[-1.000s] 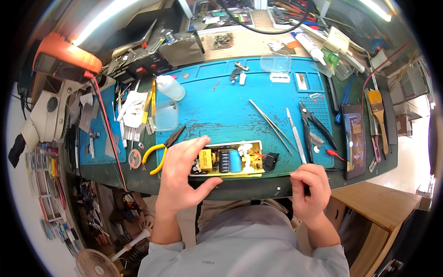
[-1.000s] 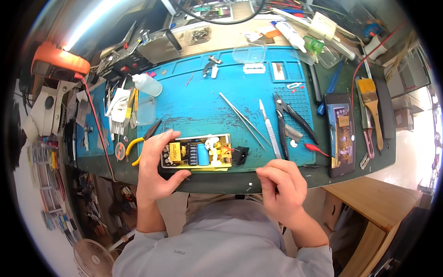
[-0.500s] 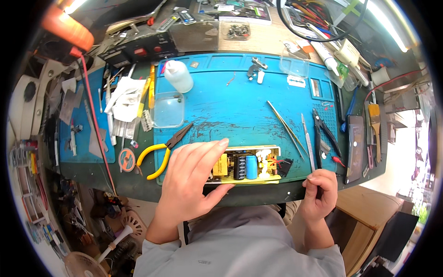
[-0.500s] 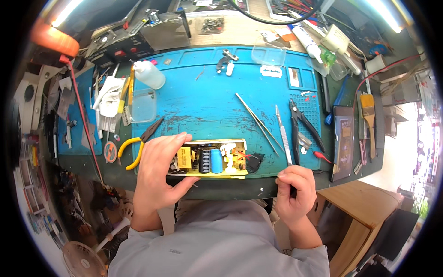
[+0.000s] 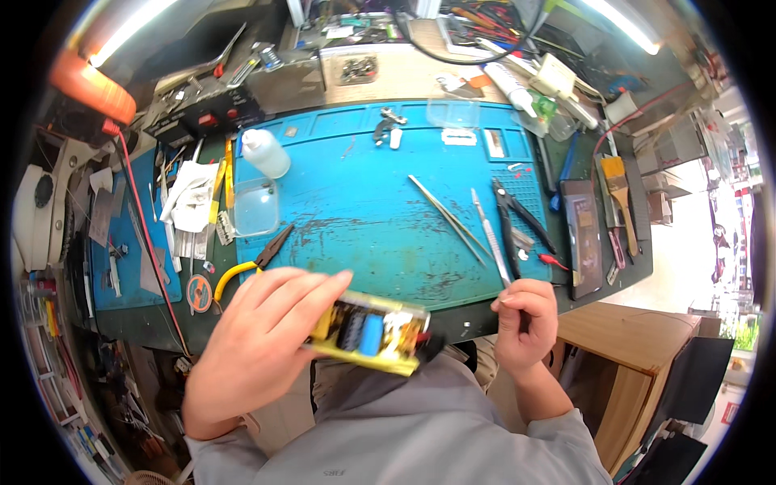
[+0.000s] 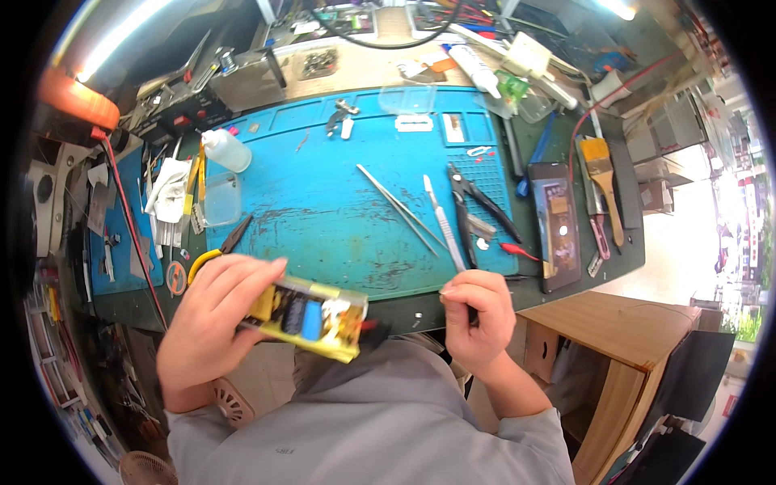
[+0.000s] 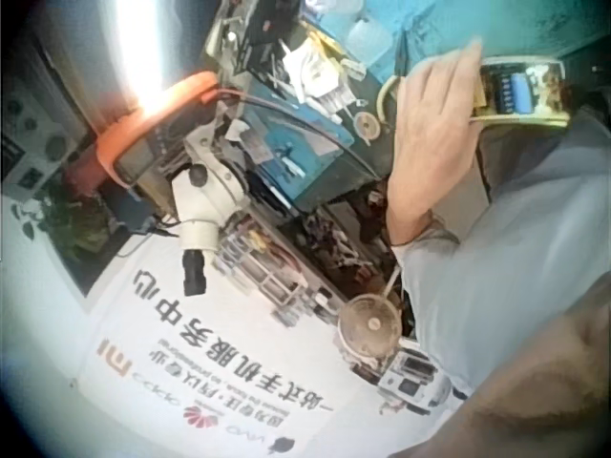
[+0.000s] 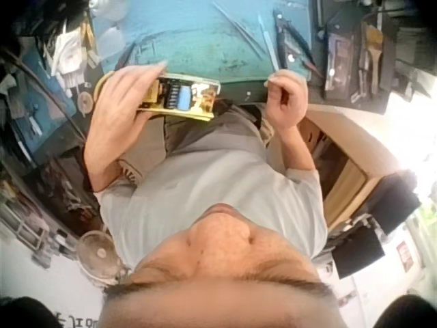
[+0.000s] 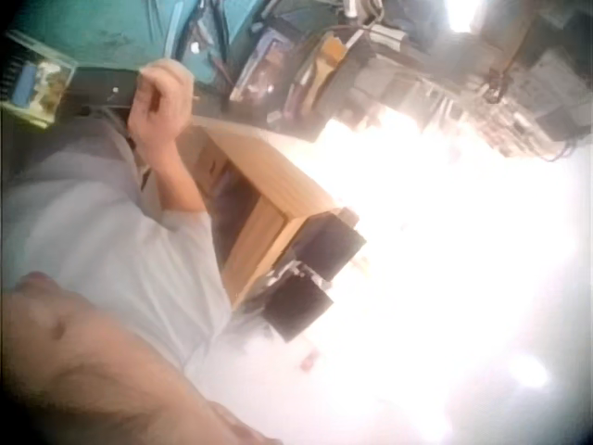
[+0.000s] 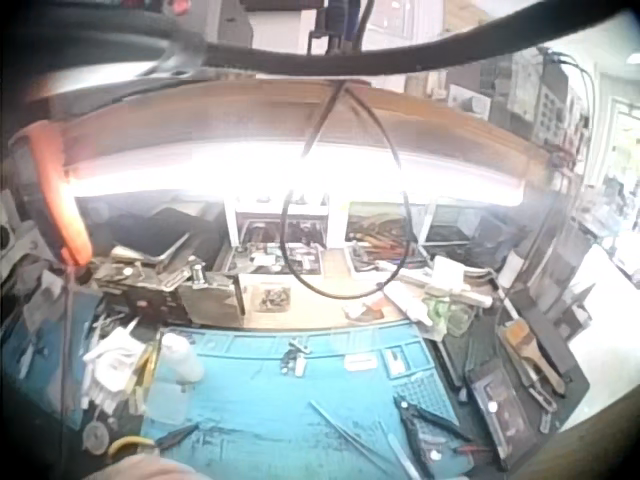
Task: The person repairs a small electronic device by manipulating wires and components on a circuit board. They use tweezers to adjust parts and a soldering iron to make connections, working at a cluttered workbench.
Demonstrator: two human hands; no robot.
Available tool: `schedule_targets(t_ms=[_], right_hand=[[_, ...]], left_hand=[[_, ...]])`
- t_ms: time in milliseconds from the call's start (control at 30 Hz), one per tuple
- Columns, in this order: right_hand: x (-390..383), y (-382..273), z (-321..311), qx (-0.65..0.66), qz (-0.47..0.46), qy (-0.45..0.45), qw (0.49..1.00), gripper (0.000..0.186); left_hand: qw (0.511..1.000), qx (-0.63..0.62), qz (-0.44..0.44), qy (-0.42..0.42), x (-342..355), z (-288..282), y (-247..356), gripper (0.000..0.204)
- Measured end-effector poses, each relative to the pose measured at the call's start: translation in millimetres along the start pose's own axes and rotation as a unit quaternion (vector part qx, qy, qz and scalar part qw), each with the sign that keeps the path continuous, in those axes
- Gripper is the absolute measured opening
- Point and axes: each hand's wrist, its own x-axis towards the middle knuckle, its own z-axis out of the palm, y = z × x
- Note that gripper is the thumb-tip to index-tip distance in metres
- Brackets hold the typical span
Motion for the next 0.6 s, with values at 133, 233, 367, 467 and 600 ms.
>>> schedule_targets(t_ms=[133,233,367,467,600], right_hand=[[0.6,0.2,-4.6,0.056,0.009,0.009,0.998,0.015],[11.2,1.4,-6.5,0.073,-0.034,-0.003,0.997,0.016],[9.1,3.1,-13.8,0.103,-0.031,-0.008,0.994,0.014],[6.9,8.9,-16.7,0.111,-0.048,0.012,0.993,0.015],[4.2,9.0,-14.3,0.153,-0.041,0.011,0.987,0.014]], left_hand=[[0.99,-0.075,0.05,-0.112,-13.7,-34.0,7.8,0.074],[0.994,-0.049,0.042,-0.086,-18.9,-51.4,35.5,0.054],[0.973,0.182,0.123,-0.075,29.6,-34.2,62.6,0.03],[0.947,0.26,0.168,-0.086,66.9,-8.6,62.5,0.031],[0.935,0.278,0.197,-0.098,88.8,4.7,43.0,0.031]])
